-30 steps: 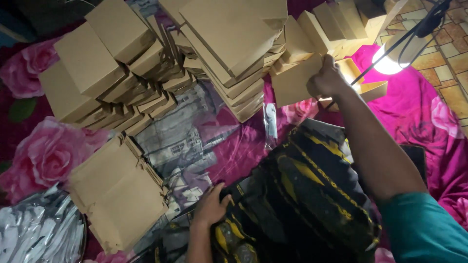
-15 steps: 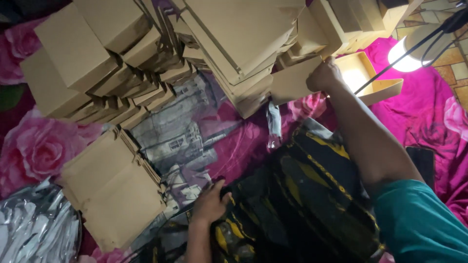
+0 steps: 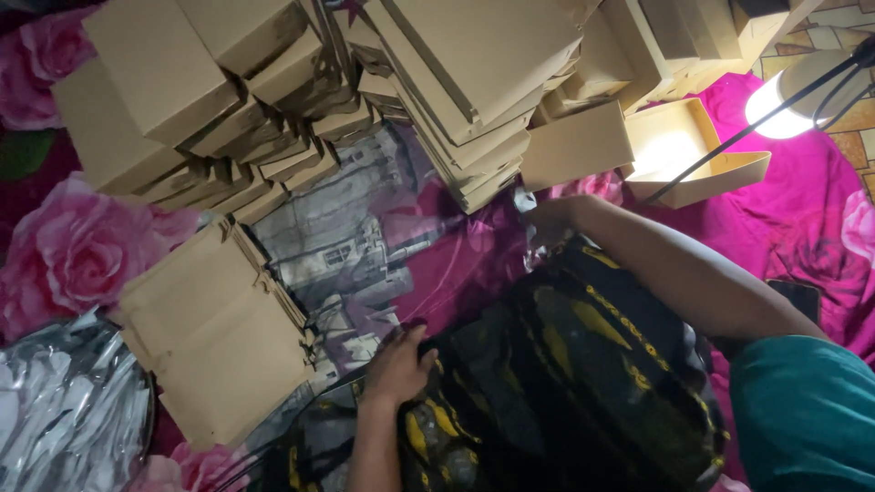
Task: Fold cardboard boxes and place plastic-wrapped packets and utensils inside them.
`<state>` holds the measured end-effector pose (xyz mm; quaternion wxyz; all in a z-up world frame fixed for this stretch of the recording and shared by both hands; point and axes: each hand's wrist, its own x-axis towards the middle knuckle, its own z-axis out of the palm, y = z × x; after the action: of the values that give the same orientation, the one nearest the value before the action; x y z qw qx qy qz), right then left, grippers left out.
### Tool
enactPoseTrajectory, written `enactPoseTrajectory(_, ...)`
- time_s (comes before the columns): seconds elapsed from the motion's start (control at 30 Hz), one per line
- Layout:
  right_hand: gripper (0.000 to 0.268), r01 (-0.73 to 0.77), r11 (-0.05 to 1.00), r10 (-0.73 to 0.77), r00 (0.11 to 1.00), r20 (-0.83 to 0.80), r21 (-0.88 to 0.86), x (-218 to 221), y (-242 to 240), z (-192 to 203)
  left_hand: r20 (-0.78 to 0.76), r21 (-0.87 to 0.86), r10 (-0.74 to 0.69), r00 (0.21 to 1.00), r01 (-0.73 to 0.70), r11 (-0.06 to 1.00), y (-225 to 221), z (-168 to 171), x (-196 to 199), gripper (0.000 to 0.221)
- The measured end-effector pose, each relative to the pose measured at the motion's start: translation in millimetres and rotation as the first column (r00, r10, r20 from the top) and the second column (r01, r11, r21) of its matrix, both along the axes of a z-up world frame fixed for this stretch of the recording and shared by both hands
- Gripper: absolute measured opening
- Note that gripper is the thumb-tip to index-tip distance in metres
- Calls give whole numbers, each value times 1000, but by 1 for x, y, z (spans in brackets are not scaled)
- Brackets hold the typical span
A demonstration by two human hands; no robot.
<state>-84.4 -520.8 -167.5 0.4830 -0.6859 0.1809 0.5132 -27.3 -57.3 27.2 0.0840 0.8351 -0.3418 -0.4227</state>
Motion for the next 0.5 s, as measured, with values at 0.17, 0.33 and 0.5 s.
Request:
enactPoseTrajectory(0.17, 62, -483, 783, 597, 762, 253, -393, 3, 68, 173, 60, 0, -31, 998, 31, 1000, 0, 5, 0, 61)
enactPoseTrajectory(0.33, 57, -387, 918, 241, 716, 655, 86, -6, 65, 208, 15, 95, -99, 995, 97, 991, -11, 30, 3, 59)
enactPoseTrajectory(0.5, 75, 238, 209, 429, 850, 307, -949, -20, -53, 94, -3, 74, -54, 999, 54, 996, -9, 20, 4, 58)
